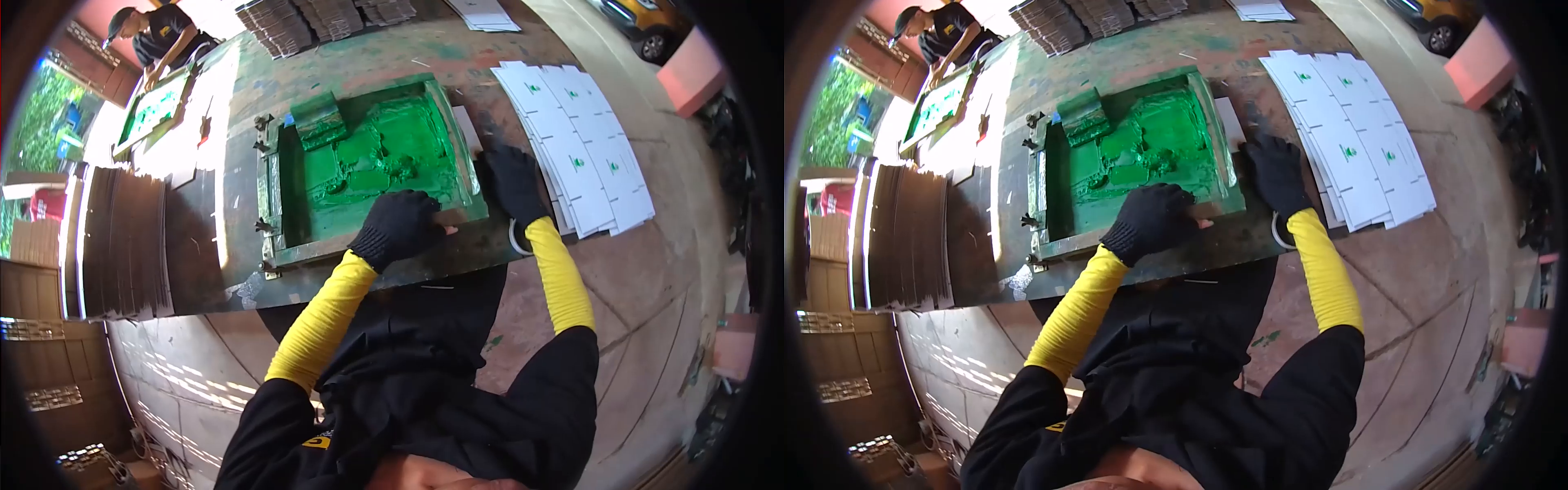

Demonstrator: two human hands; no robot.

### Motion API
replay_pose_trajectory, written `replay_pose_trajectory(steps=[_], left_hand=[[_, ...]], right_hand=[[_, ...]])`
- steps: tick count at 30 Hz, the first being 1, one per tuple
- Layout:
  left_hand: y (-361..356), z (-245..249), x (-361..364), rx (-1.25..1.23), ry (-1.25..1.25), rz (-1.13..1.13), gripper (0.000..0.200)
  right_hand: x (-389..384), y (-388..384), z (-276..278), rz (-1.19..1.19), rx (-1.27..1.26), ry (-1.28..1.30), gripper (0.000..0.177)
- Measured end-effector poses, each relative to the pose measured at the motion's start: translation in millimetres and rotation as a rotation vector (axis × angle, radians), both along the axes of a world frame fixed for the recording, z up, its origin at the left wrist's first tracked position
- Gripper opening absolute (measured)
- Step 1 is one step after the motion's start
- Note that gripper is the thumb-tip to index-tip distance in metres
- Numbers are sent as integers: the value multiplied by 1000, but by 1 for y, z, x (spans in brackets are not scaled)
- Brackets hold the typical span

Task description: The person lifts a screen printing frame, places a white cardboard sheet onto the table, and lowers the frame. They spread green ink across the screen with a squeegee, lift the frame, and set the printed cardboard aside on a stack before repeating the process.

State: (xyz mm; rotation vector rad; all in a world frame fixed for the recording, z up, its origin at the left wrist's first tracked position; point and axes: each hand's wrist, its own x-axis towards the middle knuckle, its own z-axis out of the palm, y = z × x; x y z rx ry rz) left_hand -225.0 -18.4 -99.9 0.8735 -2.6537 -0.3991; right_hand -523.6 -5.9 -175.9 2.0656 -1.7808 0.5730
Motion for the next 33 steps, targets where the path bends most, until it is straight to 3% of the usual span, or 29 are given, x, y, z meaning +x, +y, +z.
replay_pose_trajectory(steps=[5,9,12,14,18,19,21,26,29,31,33], left_hand=[[-4,-19,1,96,2,-72,49],[-4,-23,3,131,139,-54,49],[-7,-23,4,140,137,-73,49],[-4,-20,3,162,94,-68,49],[-5,-17,3,175,53,-64,47],[-5,-18,3,178,48,-63,47],[-3,-23,0,191,54,-52,45],[-7,-17,2,218,35,-56,41],[-1,-20,5,225,107,-59,40],[-2,-25,2,208,286,-66,40],[-2,-29,-2,259,180,-46,36]], right_hand=[[-7,0,13,129,-2,-54,28],[-14,-37,32,130,300,-103,25],[29,-96,59,187,-30,-246,31],[88,-140,79,338,-104,-265,46],[194,-222,88,291,141,-74,83],[210,-238,87,294,137,-77,83],[230,-265,89,235,386,6,92],[250,-284,100,279,509,214,86],[248,-276,101,474,622,-2,84],[262,-248,90,582,536,-47,80],[277,-217,92,422,385,60,79]])
